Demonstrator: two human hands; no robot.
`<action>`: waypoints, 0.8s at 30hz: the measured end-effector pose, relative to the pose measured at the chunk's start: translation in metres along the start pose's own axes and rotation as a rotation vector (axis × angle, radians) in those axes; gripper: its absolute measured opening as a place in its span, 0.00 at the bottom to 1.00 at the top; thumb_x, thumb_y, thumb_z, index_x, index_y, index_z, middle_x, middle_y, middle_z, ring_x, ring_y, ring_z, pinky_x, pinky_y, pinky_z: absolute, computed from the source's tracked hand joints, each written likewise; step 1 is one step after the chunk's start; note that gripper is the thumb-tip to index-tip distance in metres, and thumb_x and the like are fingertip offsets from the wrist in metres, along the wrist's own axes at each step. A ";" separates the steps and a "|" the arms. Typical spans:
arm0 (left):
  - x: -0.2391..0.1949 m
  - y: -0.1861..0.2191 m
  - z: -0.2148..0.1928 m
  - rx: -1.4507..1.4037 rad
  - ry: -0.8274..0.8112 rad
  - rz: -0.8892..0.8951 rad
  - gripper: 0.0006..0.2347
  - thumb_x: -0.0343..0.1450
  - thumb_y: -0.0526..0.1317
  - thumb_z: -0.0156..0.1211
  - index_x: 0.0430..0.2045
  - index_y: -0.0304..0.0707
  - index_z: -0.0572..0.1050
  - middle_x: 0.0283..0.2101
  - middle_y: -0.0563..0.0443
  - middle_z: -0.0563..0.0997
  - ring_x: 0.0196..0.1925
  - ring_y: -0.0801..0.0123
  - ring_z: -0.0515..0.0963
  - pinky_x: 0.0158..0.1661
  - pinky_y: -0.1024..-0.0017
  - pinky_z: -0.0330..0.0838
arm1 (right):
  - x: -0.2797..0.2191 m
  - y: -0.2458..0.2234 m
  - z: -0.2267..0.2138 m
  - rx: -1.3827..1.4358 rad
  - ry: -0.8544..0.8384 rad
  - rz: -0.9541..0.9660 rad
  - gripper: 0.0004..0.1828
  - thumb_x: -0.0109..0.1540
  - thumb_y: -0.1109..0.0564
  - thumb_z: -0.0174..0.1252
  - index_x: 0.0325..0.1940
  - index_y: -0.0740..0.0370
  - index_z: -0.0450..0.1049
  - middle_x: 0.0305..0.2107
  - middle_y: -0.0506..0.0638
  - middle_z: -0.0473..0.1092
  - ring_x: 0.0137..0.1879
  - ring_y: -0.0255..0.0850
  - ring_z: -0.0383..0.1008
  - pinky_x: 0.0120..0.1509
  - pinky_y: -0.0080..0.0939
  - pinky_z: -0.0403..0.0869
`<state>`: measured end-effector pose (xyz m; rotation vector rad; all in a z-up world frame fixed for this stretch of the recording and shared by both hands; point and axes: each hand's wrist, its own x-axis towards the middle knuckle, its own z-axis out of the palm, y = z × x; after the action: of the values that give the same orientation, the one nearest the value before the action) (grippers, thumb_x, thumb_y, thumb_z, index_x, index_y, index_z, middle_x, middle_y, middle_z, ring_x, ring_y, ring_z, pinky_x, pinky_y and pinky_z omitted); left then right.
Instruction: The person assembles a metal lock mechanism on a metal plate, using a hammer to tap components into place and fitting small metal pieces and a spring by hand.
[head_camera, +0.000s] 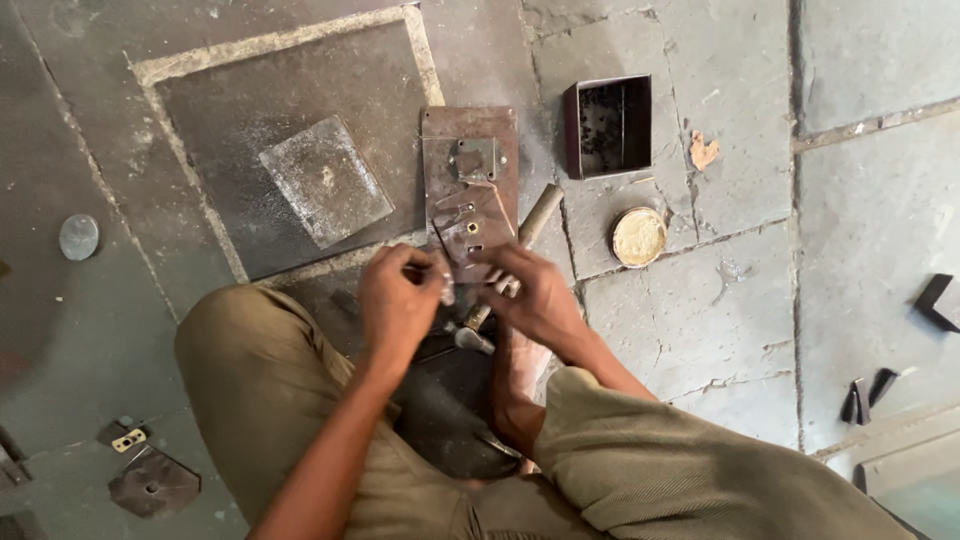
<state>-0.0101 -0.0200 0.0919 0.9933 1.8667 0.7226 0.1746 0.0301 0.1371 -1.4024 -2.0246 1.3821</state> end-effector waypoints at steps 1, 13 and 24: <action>0.001 0.004 0.008 -0.096 -0.045 -0.041 0.07 0.66 0.38 0.69 0.29 0.31 0.81 0.34 0.47 0.83 0.33 0.66 0.85 0.38 0.66 0.79 | 0.000 0.001 0.004 -0.004 -0.021 -0.018 0.25 0.53 0.63 0.72 0.54 0.63 0.77 0.43 0.55 0.77 0.45 0.43 0.80 0.45 0.38 0.79; 0.033 -0.027 0.037 0.050 0.107 0.025 0.20 0.73 0.47 0.62 0.53 0.29 0.73 0.46 0.35 0.82 0.46 0.50 0.83 0.48 0.58 0.76 | 0.053 0.046 0.015 0.174 0.156 0.473 0.15 0.63 0.58 0.63 0.52 0.69 0.79 0.35 0.54 0.82 0.37 0.36 0.82 0.43 0.35 0.78; 0.059 -0.049 0.057 -0.780 -0.163 -0.394 0.23 0.69 0.49 0.68 0.49 0.30 0.71 0.44 0.46 0.82 0.46 0.70 0.80 0.49 0.70 0.73 | 0.058 0.025 0.022 0.099 0.262 0.468 0.11 0.62 0.61 0.63 0.47 0.69 0.79 0.31 0.53 0.80 0.33 0.33 0.80 0.38 0.34 0.78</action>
<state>0.0062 0.0102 0.0024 0.1703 1.3800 0.9746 0.1460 0.0686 0.0910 -1.9775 -1.5013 1.3544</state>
